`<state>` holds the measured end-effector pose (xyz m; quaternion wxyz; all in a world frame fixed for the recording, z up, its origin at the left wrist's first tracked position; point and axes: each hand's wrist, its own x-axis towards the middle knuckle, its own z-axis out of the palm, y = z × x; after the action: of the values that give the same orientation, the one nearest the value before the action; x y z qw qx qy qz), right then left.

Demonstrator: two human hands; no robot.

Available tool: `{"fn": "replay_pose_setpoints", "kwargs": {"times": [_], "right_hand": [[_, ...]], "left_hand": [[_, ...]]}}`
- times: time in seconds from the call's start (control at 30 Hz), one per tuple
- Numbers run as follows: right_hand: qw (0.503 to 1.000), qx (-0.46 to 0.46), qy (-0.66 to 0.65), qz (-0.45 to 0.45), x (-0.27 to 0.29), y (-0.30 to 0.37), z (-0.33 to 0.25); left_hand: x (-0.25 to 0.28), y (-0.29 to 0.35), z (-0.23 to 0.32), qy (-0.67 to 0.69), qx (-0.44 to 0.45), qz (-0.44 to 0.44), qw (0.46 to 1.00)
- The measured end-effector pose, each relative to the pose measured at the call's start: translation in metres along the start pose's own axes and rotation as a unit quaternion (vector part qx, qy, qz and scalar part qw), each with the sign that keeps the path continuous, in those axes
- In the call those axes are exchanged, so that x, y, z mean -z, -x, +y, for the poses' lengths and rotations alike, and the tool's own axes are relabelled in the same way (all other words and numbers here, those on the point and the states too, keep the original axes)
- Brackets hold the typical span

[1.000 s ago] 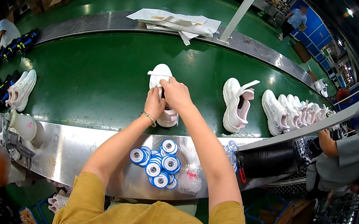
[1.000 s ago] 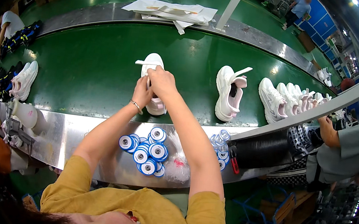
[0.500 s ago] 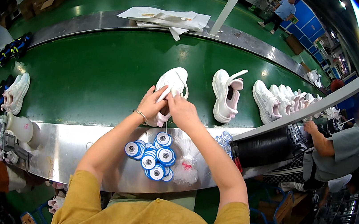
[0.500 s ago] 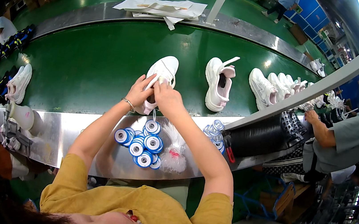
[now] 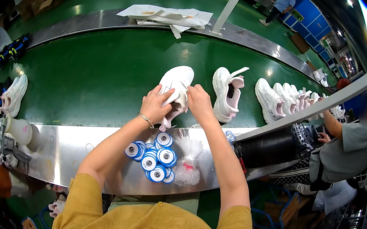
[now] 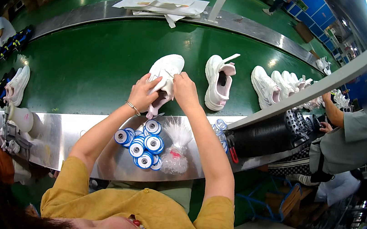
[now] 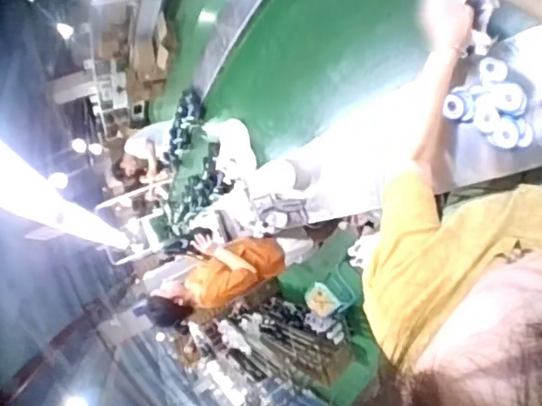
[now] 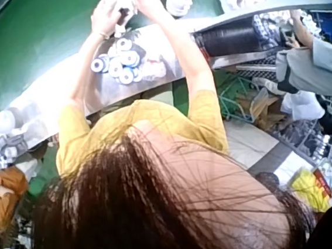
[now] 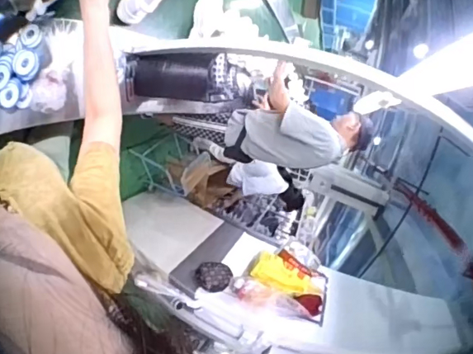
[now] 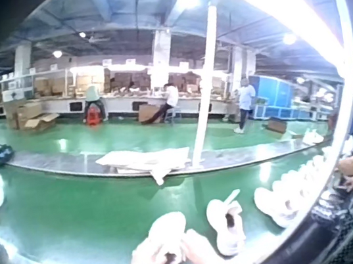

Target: The person inserts small white plastic tags into the tongue area of white sneakers on a moving conveyor belt. They handle each shoe individually, place the tag, and move the shoe forward along the line.

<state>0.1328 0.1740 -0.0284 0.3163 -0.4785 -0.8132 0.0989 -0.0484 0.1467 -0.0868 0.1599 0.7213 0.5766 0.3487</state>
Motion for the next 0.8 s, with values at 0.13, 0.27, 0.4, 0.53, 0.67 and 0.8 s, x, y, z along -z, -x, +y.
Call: {"fn": "replay_pose_setpoints", "kwargs": {"times": [0.13,0.27,0.4,0.53,0.67,0.8], "right_hand": [[0.998,0.054,0.013,-0.03,-0.001,-0.002,-0.015],[0.994,0.061,0.018,-0.088,-0.002,-0.004,-0.021],[0.987,0.075,0.058,-0.128,-0.004,0.001,-0.023],[0.971,0.142,0.146,-0.126,-0.014,0.004,-0.029],[0.952,0.16,0.215,-0.145,-0.021,0.006,-0.032],[0.937,0.152,0.264,-0.173,-0.029,0.005,-0.038]], "left_hand": [[0.001,0.002,0.004,-0.04,-0.026,0.012,0.999],[0.0,0.003,-0.01,-0.048,-0.048,0.033,0.997],[0.007,0.006,-0.006,0.021,-0.049,0.047,0.997],[0.007,0.011,-0.01,0.03,-0.047,0.052,0.997],[0.012,0.013,-0.007,0.027,-0.039,0.036,0.998],[0.007,0.013,-0.015,0.01,-0.072,0.064,0.995]]}}
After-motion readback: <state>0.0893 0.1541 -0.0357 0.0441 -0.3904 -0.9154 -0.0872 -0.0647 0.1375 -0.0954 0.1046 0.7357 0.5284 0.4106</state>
